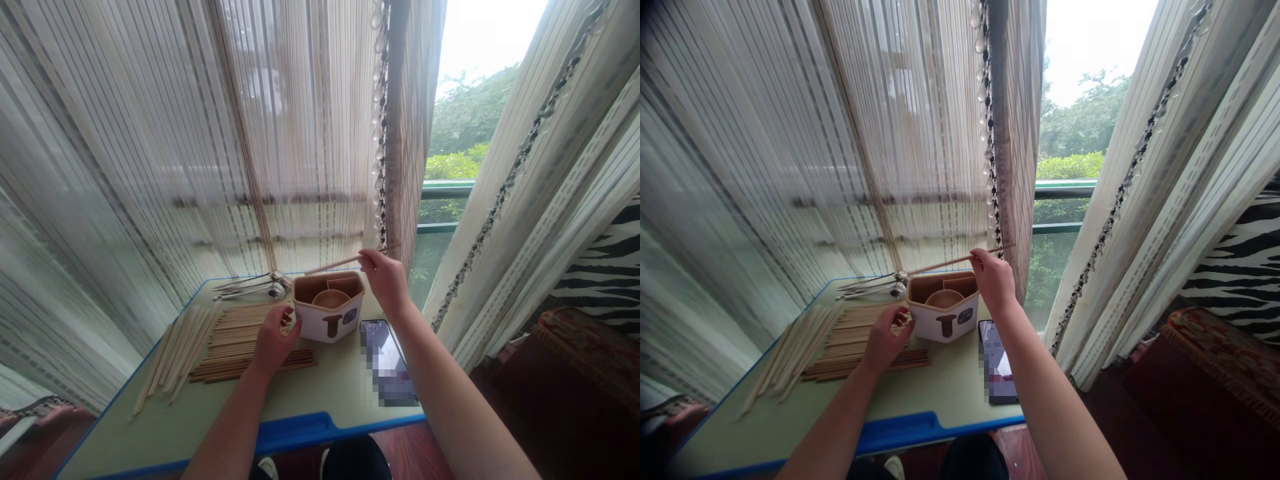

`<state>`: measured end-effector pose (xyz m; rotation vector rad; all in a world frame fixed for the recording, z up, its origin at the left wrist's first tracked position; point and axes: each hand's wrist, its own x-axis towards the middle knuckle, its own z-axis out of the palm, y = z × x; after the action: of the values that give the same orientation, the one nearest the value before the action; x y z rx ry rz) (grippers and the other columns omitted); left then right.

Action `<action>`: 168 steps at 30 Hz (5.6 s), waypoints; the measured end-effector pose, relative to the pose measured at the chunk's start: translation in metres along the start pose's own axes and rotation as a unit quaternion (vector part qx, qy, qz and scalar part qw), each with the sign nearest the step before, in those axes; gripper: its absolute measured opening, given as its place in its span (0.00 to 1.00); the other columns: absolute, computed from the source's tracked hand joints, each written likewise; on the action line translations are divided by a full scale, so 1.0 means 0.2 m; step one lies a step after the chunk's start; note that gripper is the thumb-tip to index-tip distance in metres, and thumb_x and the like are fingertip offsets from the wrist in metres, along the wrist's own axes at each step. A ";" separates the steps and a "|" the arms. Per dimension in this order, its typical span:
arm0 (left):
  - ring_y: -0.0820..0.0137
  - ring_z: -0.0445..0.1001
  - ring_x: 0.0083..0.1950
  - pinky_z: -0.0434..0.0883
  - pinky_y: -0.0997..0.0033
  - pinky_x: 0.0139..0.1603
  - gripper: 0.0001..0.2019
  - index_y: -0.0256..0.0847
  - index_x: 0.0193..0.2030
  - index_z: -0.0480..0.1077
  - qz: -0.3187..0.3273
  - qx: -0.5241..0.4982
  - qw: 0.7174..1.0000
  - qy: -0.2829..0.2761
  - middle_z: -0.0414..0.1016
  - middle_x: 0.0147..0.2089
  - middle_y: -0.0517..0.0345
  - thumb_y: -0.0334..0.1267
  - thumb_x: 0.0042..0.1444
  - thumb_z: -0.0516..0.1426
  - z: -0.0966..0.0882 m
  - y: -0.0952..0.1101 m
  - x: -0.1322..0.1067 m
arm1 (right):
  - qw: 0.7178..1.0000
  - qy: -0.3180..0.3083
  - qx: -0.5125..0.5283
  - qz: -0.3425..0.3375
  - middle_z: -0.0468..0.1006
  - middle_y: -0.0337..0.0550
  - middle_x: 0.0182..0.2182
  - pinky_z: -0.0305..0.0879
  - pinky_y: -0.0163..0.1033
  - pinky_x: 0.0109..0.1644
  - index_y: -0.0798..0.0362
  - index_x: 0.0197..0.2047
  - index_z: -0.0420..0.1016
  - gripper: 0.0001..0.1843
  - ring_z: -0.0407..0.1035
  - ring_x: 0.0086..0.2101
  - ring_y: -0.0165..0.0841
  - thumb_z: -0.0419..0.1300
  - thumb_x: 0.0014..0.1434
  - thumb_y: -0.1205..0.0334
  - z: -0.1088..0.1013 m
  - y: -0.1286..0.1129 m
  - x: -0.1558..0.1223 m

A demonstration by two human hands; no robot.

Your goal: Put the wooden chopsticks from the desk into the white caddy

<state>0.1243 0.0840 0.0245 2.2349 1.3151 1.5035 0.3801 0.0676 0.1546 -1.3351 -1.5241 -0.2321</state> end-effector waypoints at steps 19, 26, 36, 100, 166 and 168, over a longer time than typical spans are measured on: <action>0.72 0.69 0.33 0.70 0.71 0.36 0.10 0.41 0.40 0.66 -0.008 -0.009 1.000 -0.006 0.70 0.37 0.56 0.40 0.51 0.56 0.00 0.01 0.00 | 0.996 0.045 0.036 -0.065 0.77 0.44 0.35 0.68 0.40 0.38 0.49 0.40 0.78 0.12 0.71 0.33 0.33 0.54 0.59 0.57 0.01 -0.03 0.02; 0.72 0.69 0.34 0.70 0.71 0.37 0.10 0.40 0.41 0.65 -0.003 0.004 1.000 -0.017 0.69 0.37 0.56 0.39 0.52 0.55 -0.01 0.02 0.00 | 0.996 0.046 0.072 -0.040 0.78 0.44 0.35 0.70 0.40 0.39 0.50 0.39 0.78 0.12 0.72 0.32 0.33 0.56 0.58 0.56 0.05 0.00 0.04; 0.72 0.69 0.32 0.70 0.70 0.35 0.10 0.41 0.41 0.66 -0.003 0.011 1.000 -0.016 0.69 0.36 0.56 0.39 0.52 0.55 0.00 0.01 0.00 | 0.997 -0.021 0.070 0.040 0.79 0.44 0.31 0.67 0.40 0.38 0.51 0.36 0.79 0.12 0.72 0.31 0.34 0.58 0.54 0.55 0.15 0.14 0.08; 0.74 0.68 0.29 0.68 0.73 0.32 0.08 0.39 0.38 0.66 -0.136 0.028 0.955 0.263 0.68 0.32 0.59 0.39 0.52 0.54 -0.57 -0.24 -0.35 | 0.875 -0.445 -0.142 -0.124 0.76 0.41 0.38 0.58 0.34 0.35 0.47 0.35 0.77 0.11 0.66 0.40 0.34 0.53 0.56 0.61 0.50 -0.49 -0.77; 0.69 0.73 0.33 0.72 0.66 0.35 0.11 0.45 0.41 0.71 -0.058 0.055 0.997 -0.015 0.75 0.36 0.57 0.45 0.53 0.55 -0.16 -0.13 -0.08 | 0.997 -0.075 -0.027 0.021 0.75 0.47 0.34 0.59 0.36 0.38 0.54 0.37 0.75 0.15 0.68 0.34 0.34 0.49 0.59 0.59 0.09 0.08 0.06; 0.69 0.73 0.33 0.72 0.66 0.35 0.11 0.45 0.41 0.71 -0.057 0.054 0.997 -0.021 0.75 0.37 0.57 0.44 0.53 0.55 -0.15 -0.12 -0.08 | 0.994 -0.100 -0.034 0.035 0.74 0.48 0.35 0.59 0.37 0.40 0.55 0.36 0.75 0.15 0.68 0.36 0.34 0.49 0.59 0.59 0.11 0.09 0.05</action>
<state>0.0841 0.0772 0.0150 2.2002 1.5166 1.3697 0.3836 0.0955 0.1455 -1.4999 -1.6438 -0.1081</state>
